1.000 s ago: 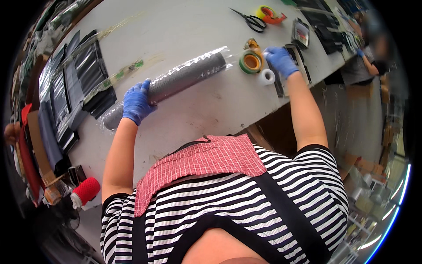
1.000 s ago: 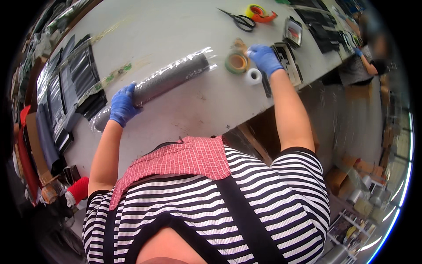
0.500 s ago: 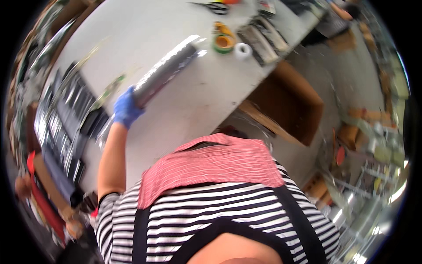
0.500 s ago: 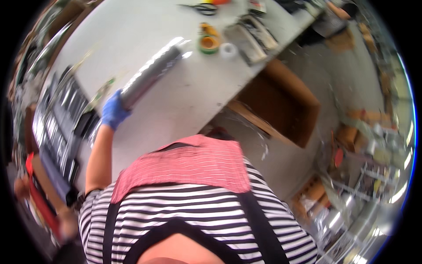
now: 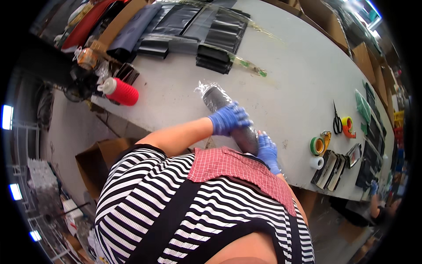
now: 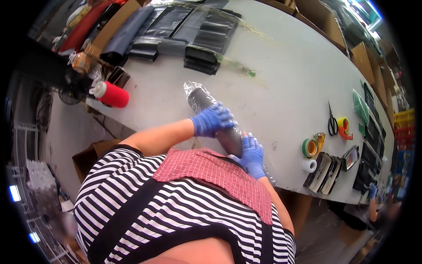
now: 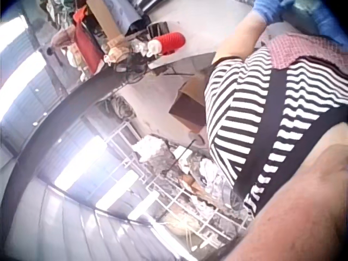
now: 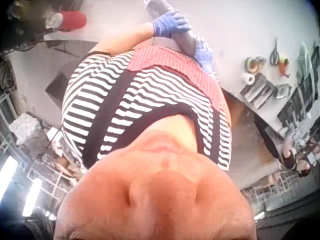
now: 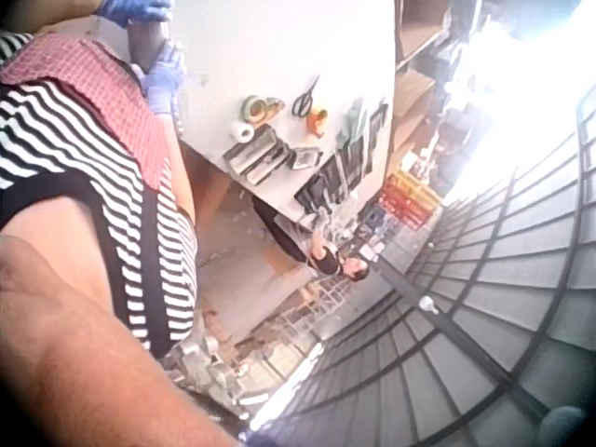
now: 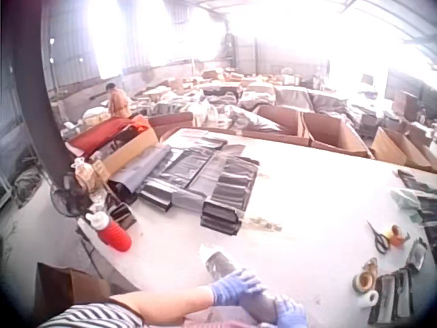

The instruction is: The person rolls a gray textured sheet over a black panel, places the rolled item into a clear plastic bag, and then inserts it into a long black plastic sleeve, sealing it with tape and a label.

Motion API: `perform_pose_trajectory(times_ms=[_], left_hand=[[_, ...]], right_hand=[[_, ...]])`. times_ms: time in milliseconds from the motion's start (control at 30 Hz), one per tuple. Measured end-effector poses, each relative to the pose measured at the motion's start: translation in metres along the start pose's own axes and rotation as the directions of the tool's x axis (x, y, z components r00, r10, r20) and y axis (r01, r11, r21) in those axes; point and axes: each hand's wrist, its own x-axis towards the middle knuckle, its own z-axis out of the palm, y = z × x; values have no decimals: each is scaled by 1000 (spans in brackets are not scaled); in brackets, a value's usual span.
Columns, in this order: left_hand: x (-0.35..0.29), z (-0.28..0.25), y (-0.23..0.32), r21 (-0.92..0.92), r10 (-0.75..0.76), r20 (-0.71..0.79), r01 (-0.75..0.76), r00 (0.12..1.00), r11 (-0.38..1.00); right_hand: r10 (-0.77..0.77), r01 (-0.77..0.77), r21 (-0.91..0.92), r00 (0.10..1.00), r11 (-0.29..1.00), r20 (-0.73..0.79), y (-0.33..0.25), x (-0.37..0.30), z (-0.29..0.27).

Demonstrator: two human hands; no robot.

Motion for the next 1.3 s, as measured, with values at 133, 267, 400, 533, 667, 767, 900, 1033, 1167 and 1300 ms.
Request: perform_pose_trajectory(times_ms=[133, 267, 400, 533, 667, 767, 900, 1033, 1167, 1300], left_hand=[[-74, -26, -84, -60, -586, -158, 585, 795, 809], [-235, 23, -100, -139, -967, -145, 963, 212, 232], [-269, 68, -51, -294, -960, -130, 915, 247, 276], [-213, 94, -23, -275, -935, -84, 894, 344, 354], [-191, 76, -58, -273, -907, -72, 867, 414, 417], [-203, 52, -142, -357, -869, -261, 794, 421, 492], [-245, 39, -306, -240, -760, -464, 761, 455, 603], [-255, 15, -399, -32, -912, -171, 923, 373, 384], [-263, 1, -441, 52, -878, 64, 877, 474, 477], [-256, -17, -448, -56, -861, 186, 880, 473, 471]], right_hand=[[43, -168, 347, 939, 923, 340, 15, 33, -3], [48, -274, 674, 941, 686, 335, 62, 48, -11], [20, -14, -51, 993, 999, 116, 43, 45, -25], [176, -171, -63, 981, 983, 79, 58, 67, -24], [310, -360, 115, 898, 926, 313, 67, 83, -40], [429, -474, 187, 872, 861, 237, 94, 68, -30], [558, -537, 582, 813, 611, 164, 127, 61, -8], [624, -573, 548, 773, 609, 114, 138, 54, 14], [663, -592, 528, 745, 609, 71, 142, 52, 26], [720, -676, 468, 684, 569, 112, 132, 56, 20]])
